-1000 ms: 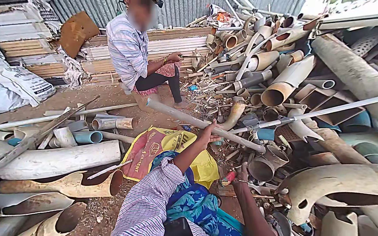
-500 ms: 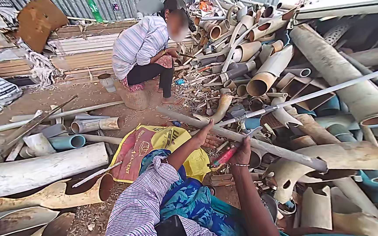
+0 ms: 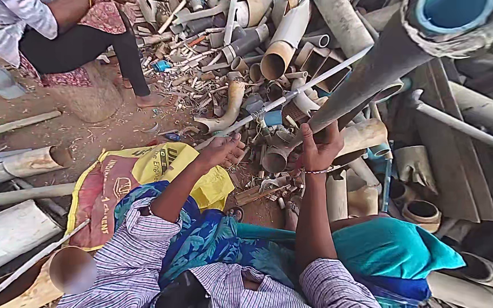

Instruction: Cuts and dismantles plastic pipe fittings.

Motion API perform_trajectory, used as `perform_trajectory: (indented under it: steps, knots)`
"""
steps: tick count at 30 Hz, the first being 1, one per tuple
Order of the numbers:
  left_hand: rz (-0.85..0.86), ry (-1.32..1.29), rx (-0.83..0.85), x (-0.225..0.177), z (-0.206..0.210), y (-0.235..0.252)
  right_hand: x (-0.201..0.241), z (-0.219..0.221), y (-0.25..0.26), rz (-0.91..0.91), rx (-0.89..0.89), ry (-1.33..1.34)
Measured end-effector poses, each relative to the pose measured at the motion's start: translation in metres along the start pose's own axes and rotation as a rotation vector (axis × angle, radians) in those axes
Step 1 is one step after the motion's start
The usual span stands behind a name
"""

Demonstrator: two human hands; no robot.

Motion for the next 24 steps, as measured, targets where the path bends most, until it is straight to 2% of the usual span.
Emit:
perform_trajectory:
  steps: [5, 10, 15, 19, 24]
  knots:
    - [0.118, -0.024, 0.031, -0.009, 0.008, -0.001, -0.012, -0.004, 0.001, -0.005, -0.024, -0.098]
    - [0.183, -0.002, 0.048, -0.015, 0.009, -0.002, -0.006, -0.008, 0.004, 0.024, -0.04, -0.031]
    - [0.241, 0.021, 0.037, -0.016, 0.004, 0.0, -0.006, -0.003, 0.002, 0.082, 0.027, 0.005]
    - [0.483, -0.014, -0.101, -0.039, 0.002, -0.016, -0.009, 0.006, 0.001, 0.099, 0.06, 0.024]
    - [0.933, 0.015, -0.16, -0.117, -0.013, -0.035, 0.005, 0.023, -0.011, 0.032, 0.123, -0.044]
Point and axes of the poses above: each hand's wrist, its own y-axis towards the middle knuckle, its own z-axis out of the palm, x = y × z, the point moved 2 cm from there along y, towards the middle knuckle, and after that the axes turned 13 degrees about z, right-handed, at the moved point
